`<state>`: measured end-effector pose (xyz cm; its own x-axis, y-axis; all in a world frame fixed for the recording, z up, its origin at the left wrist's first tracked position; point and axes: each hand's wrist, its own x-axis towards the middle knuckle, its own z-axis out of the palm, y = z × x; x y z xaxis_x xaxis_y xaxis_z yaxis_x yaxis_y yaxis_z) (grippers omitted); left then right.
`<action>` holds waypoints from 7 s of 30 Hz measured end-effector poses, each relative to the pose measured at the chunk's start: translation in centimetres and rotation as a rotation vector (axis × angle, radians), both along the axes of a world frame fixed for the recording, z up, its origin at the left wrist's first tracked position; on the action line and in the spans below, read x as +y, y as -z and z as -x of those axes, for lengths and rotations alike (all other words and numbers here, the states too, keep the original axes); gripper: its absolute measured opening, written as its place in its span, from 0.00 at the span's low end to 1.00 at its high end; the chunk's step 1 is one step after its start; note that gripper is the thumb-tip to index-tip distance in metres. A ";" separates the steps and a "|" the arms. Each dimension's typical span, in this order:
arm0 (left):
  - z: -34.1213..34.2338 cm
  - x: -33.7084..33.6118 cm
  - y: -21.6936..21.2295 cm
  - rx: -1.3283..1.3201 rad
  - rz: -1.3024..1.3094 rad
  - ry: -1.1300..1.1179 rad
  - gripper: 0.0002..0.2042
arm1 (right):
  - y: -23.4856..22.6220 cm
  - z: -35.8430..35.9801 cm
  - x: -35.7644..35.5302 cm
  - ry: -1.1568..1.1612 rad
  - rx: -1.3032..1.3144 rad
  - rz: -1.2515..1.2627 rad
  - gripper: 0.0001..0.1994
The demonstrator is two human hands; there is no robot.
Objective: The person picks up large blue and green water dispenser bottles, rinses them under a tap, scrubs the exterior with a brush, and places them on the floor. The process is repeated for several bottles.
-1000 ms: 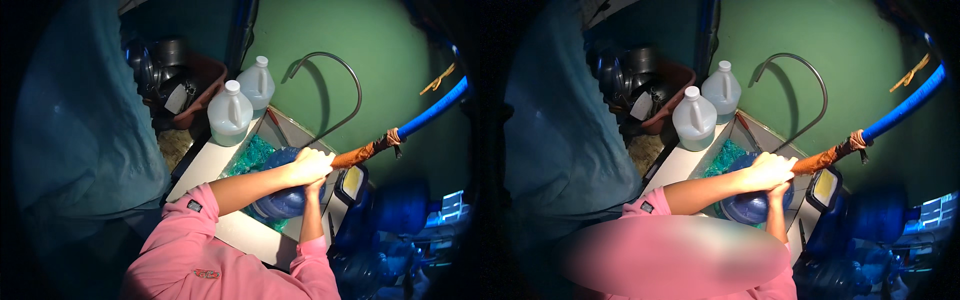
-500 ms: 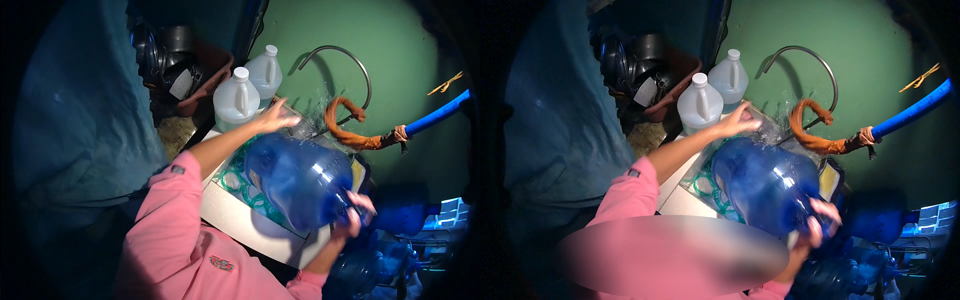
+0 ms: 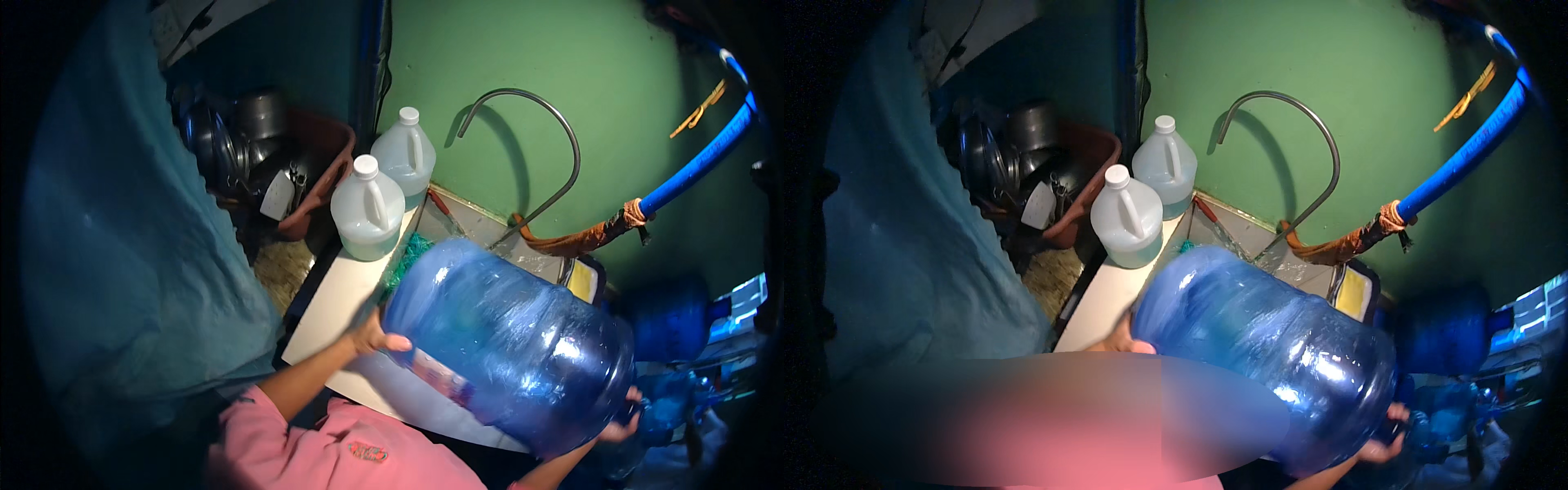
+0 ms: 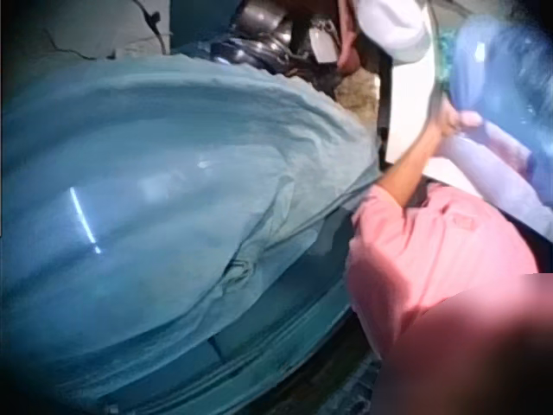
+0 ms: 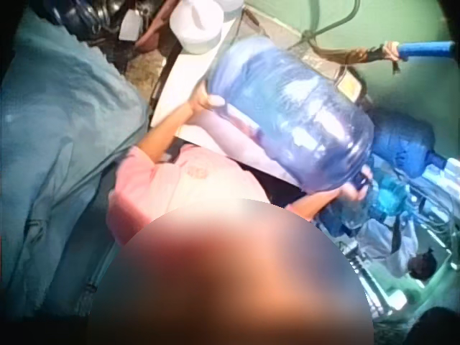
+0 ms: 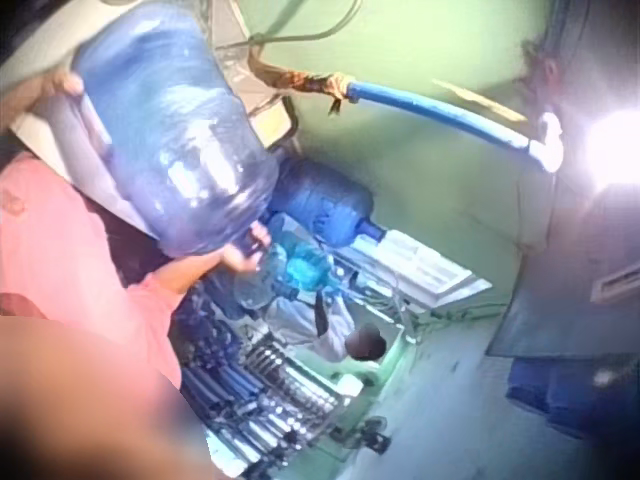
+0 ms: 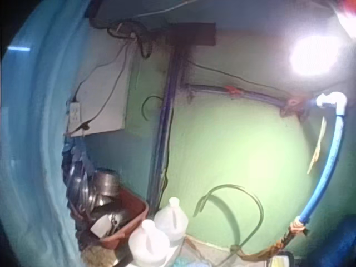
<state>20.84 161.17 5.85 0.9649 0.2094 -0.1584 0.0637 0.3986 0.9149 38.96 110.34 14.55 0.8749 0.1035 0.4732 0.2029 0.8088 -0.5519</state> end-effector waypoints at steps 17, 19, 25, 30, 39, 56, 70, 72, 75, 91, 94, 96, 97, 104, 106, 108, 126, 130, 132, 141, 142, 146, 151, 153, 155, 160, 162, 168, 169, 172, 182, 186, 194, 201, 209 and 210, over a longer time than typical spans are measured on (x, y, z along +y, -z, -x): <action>12.3 -0.7 -21.4 -0.291 -1.534 -0.226 0.58 | 27.7 1.4 22.1 0.005 0.985 0.483 0.19; 12.4 -1.0 -23.0 -0.252 -1.645 -0.175 0.58 | 29.5 3.3 25.5 -0.100 1.012 0.550 0.18; 13.2 -2.7 -25.4 -0.180 -1.812 -0.101 0.56 | 32.7 8.4 32.8 -0.331 1.052 0.699 0.16; 13.7 -3.7 -26.5 -0.163 -1.911 -0.060 0.54 | 33.5 10.0 36.2 -0.428 1.041 0.792 0.15; 13.1 -5.0 -25.9 -0.087 -1.940 0.024 0.51 | 35.2 10.0 39.3 -0.400 0.950 0.962 0.12; 11.3 -5.2 -26.2 0.060 -1.987 0.038 0.56 | 36.2 -4.8 27.3 -0.272 1.027 0.802 0.13; 10.7 -5.7 -26.1 0.044 -2.016 0.079 0.55 | 36.7 -5.8 27.7 -0.450 1.072 0.493 0.11; 10.9 -5.8 -26.1 0.040 -2.015 0.083 0.54 | 37.2 -6.2 27.5 -0.536 1.084 0.433 0.11; 11.1 -5.7 -26.0 0.029 -2.018 0.082 0.53 | 38.0 -6.8 27.3 -0.564 1.174 0.325 0.10; 11.8 -5.9 -25.7 0.036 -1.993 0.057 0.54 | 35.7 -6.0 29.0 -0.300 0.907 0.620 0.09; 11.6 -6.0 -25.9 0.062 -1.951 0.042 0.56 | 38.2 -5.4 28.8 -0.108 0.887 0.973 0.08; 11.2 -6.1 -26.0 0.084 -1.902 0.033 0.57 | 40.6 -4.9 27.5 -0.106 0.720 1.303 0.13; 10.9 -6.1 -26.1 0.085 -1.882 0.016 0.57 | 41.8 -4.4 26.3 -0.031 0.692 1.492 0.17; 9.6 -5.9 -26.3 0.220 -1.795 -0.073 0.55 | 46.1 -2.6 18.1 0.015 0.860 1.941 0.19; 9.7 -5.9 -26.3 0.274 -1.769 -0.114 0.55 | 46.2 -3.0 16.8 -0.090 0.779 2.094 0.17; 10.0 -5.7 -26.3 0.292 -1.772 -0.130 0.56 | 46.2 -3.3 16.2 -0.092 0.713 2.154 0.16; 6.2 -7.1 -26.9 0.187 -1.823 -0.017 0.52 | 39.9 -8.0 23.0 -0.556 1.103 0.533 0.08; 6.4 -7.7 -26.6 0.123 -1.929 -0.070 0.49 | 37.3 -6.7 27.2 -0.477 1.089 0.504 0.07; 6.9 -7.6 -26.5 0.216 -1.849 -0.073 0.55 | 36.8 -6.1 27.9 -0.484 1.092 0.489 0.07; 9.8 -6.1 -26.1 0.149 -1.979 0.011 0.54 | 35.0 0.1 28.1 -0.471 0.675 1.549 0.19; 10.2 -6.1 -26.0 0.124 -1.977 -0.004 0.53 | 34.5 1.4 28.9 -0.599 0.877 1.341 0.20; 11.2 -5.9 -25.8 0.058 -1.934 -0.025 0.51 | 32.6 6.8 33.8 -1.005 1.137 0.756 0.21; 11.2 -5.7 -27.3 -0.049 -1.914 0.019 0.50 | 30.0 9.7 33.9 -1.102 1.251 0.078 0.23; 11.3 -5.5 -28.1 -0.128 -1.938 0.038 0.50 | 28.3 10.0 32.4 -1.066 1.276 -0.068 0.23; 11.6 -4.8 -28.5 -0.179 -1.904 -0.006 0.51 | 25.8 9.6 30.4 -0.805 1.355 0.115 0.28; 12.7 -0.8 -23.8 -0.245 -0.976 -0.234 0.59 | 16.1 6.0 18.1 -0.029 1.137 0.449 0.21; 12.5 0.2 -18.8 -0.259 -0.837 -0.255 0.60 | 10.5 4.0 10.9 0.309 0.821 0.318 0.17; 6.4 -6.3 -1.9 -0.184 -0.495 0.133 0.55 | -11.8 7.8 -6.7 1.123 0.445 0.560 0.16; 4.8 -8.7 0.0 -0.198 -0.433 0.249 0.55 | -15.7 9.6 -8.0 1.152 0.500 0.634 0.18; 1.0 -15.9 3.1 -0.126 -0.179 0.480 0.49 | -21.6 13.0 -7.7 1.496 0.288 0.835 0.28; -8.2 -30.5 7.8 -0.103 -0.413 0.424 0.43 | -21.4 12.4 -0.7 1.306 -0.395 1.574 0.18; -9.9 -30.4 8.3 -0.109 -0.376 0.428 0.43 | -22.0 12.2 -0.3 1.245 -0.104 1.029 0.19; -8.2 -26.1 5.5 -0.004 -0.385 0.605 0.42 | -13.8 19.9 9.6 0.885 -0.469 0.911 0.16; -1.5 -18.8 1.0 -0.293 0.074 0.348 0.19 | 2.7 16.9 21.8 0.167 0.408 0.320 0.20; 2.8 -14.6 -1.0 -0.360 -0.167 0.210 0.16 | 7.3 16.7 25.0 0.087 0.554 0.204 0.18; 2.9 -14.3 -1.0 -0.338 -0.200 0.219 0.14 | 7.4 16.8 25.4 0.090 0.571 0.173 0.16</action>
<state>17.96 146.88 6.88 0.9806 -0.0107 0.1958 -0.1886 0.2218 0.9567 22.16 135.77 7.11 0.9945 0.0507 -0.0914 -0.1010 0.6910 -0.7158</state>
